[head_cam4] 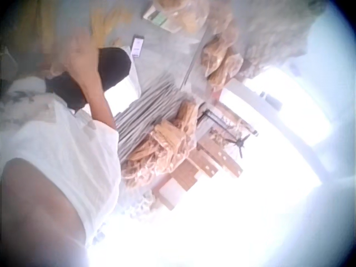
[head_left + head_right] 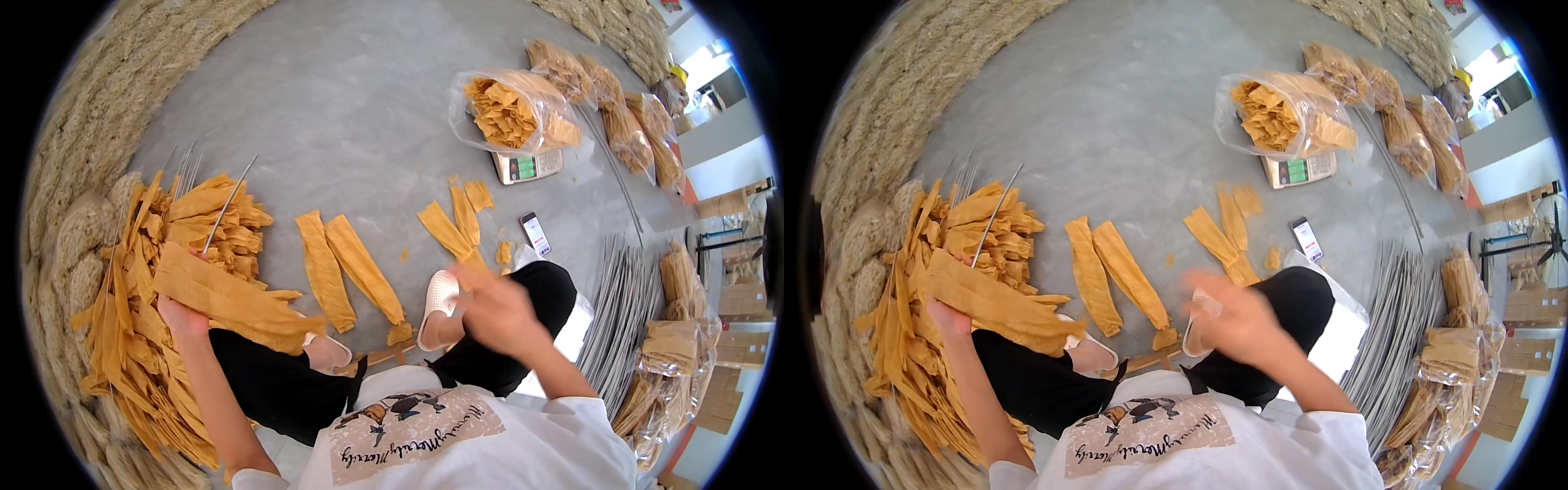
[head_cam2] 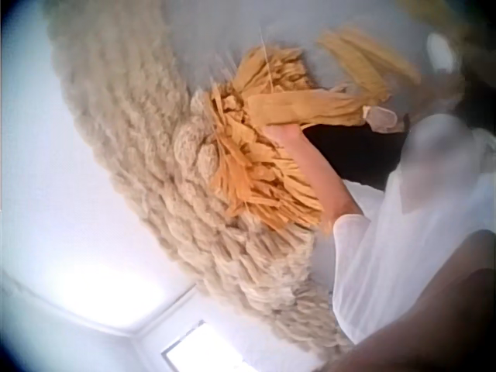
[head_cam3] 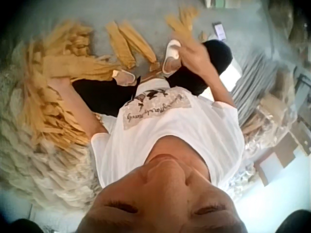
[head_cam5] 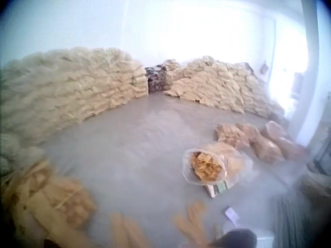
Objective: The person sorts and packages strips of dried tofu skins by hand. They pick up bundles from a pile on the floor, weigh them on a digital scale, and place the portions into clear plastic bags.
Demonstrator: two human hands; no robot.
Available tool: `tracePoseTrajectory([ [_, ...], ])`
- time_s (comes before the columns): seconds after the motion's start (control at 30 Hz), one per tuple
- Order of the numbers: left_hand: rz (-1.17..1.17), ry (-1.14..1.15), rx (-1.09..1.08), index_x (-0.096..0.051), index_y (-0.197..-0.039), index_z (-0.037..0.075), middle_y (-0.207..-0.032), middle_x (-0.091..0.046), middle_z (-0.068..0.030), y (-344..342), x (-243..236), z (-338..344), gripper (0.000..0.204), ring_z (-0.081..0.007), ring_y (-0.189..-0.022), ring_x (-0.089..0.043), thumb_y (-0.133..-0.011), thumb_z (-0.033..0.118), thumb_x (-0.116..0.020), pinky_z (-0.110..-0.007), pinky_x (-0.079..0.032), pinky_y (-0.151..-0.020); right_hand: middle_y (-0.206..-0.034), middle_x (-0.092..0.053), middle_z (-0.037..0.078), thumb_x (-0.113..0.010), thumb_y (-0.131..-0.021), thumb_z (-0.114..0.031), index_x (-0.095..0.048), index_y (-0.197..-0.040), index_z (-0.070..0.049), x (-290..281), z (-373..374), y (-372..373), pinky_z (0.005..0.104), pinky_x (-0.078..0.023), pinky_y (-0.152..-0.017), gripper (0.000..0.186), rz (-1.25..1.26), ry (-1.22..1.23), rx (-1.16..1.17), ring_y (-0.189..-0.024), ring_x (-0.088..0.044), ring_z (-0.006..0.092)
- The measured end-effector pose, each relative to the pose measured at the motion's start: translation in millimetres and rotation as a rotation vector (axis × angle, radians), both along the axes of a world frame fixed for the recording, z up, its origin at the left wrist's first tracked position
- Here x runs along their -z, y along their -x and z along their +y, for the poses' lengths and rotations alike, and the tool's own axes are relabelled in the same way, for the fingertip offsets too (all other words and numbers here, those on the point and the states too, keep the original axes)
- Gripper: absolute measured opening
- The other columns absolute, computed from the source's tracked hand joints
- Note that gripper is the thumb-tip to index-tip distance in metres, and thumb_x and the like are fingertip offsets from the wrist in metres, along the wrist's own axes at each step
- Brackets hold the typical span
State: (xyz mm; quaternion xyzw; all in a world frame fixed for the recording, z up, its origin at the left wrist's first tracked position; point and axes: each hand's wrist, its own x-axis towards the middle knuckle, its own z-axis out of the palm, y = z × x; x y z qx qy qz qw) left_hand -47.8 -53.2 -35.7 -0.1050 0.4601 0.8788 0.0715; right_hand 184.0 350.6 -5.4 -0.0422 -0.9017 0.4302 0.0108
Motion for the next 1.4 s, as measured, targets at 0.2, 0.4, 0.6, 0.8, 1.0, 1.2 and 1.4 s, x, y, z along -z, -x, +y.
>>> tracePoseTrajectory([
  [0.2,0.101,0.034,0.191,-0.042,-0.135,0.002,-0.116,-0.057,-0.0143,2,7,14,0.047,-0.0313,-0.105,-0.056,-0.096,0.027,-0.034,-0.043,-0.043,-0.098,-0.102,-0.066,0.011,-0.053,-0.086,0.004,-0.064,-0.091,0.000,-10,106,-6,0.0281,-0.049,-0.075,0.013,0.494,-0.087,0.670,-0.089,-0.062,0.0164],
  [0.4,0.034,0.399,-0.041,-0.040,-0.136,0.005,-0.123,-0.055,-0.0085,-1,16,28,0.044,-0.0244,-0.110,-0.055,-0.097,0.023,-0.044,-0.039,-0.048,-0.093,-0.100,-0.066,0.009,-0.051,-0.089,0.004,-0.064,-0.095,0.001,59,121,-20,0.0268,-0.049,-0.077,0.015,0.340,0.204,0.681,-0.091,-0.062,0.0150],
  [0.6,-0.052,0.472,0.043,-0.040,-0.135,0.007,-0.127,-0.053,-0.0091,-8,81,-2,0.044,-0.0236,-0.113,-0.055,-0.096,0.026,-0.050,-0.038,-0.048,-0.093,-0.099,-0.067,0.009,-0.054,-0.086,0.005,-0.064,-0.096,0.001,13,73,19,0.0285,-0.050,-0.079,0.015,0.530,0.077,0.558,-0.089,-0.064,0.0176],
  [0.8,0.569,0.660,0.548,-0.040,-0.127,0.007,-0.106,-0.051,-0.0034,-61,-32,127,0.054,-0.0140,-0.098,-0.052,-0.081,0.019,-0.066,-0.029,-0.043,-0.088,-0.104,-0.065,0.008,-0.053,-0.089,0.000,-0.061,-0.108,0.000,-28,48,40,0.0274,-0.049,-0.082,0.022,0.463,0.422,0.205,-0.094,-0.061,0.0143],
  [1.0,0.808,0.778,0.669,-0.029,-0.135,0.005,-0.107,-0.046,-0.0042,-86,-91,140,0.093,-0.0144,-0.095,-0.050,-0.058,0.013,-0.081,-0.027,-0.041,-0.088,-0.107,-0.065,0.008,-0.056,-0.090,-0.007,-0.060,-0.114,0.000,-42,74,53,0.0278,-0.048,-0.086,0.025,0.381,0.358,0.070,-0.098,-0.061,0.0140],
  [1.2,0.695,0.726,0.708,-0.029,-0.139,0.004,-0.112,-0.044,-0.0063,-102,-99,125,0.113,-0.0182,-0.103,-0.050,-0.046,0.026,-0.090,-0.031,-0.041,-0.092,-0.104,-0.067,0.005,-0.056,-0.091,-0.010,-0.060,-0.114,0.000,8,114,36,0.0262,-0.048,-0.083,0.025,0.183,0.442,0.177,-0.097,-0.061,0.0116],
  [1.4,0.709,0.899,0.853,-0.034,-0.138,0.005,-0.133,-0.040,-0.0078,-104,-87,121,0.112,-0.0189,-0.116,-0.046,-0.045,0.028,-0.092,-0.034,-0.039,-0.097,-0.101,-0.067,0.006,-0.055,-0.090,-0.008,-0.063,-0.109,-0.001,-1,44,16,0.0251,-0.047,-0.079,0.022,0.232,0.368,0.080,-0.088,-0.060,0.0106],
])
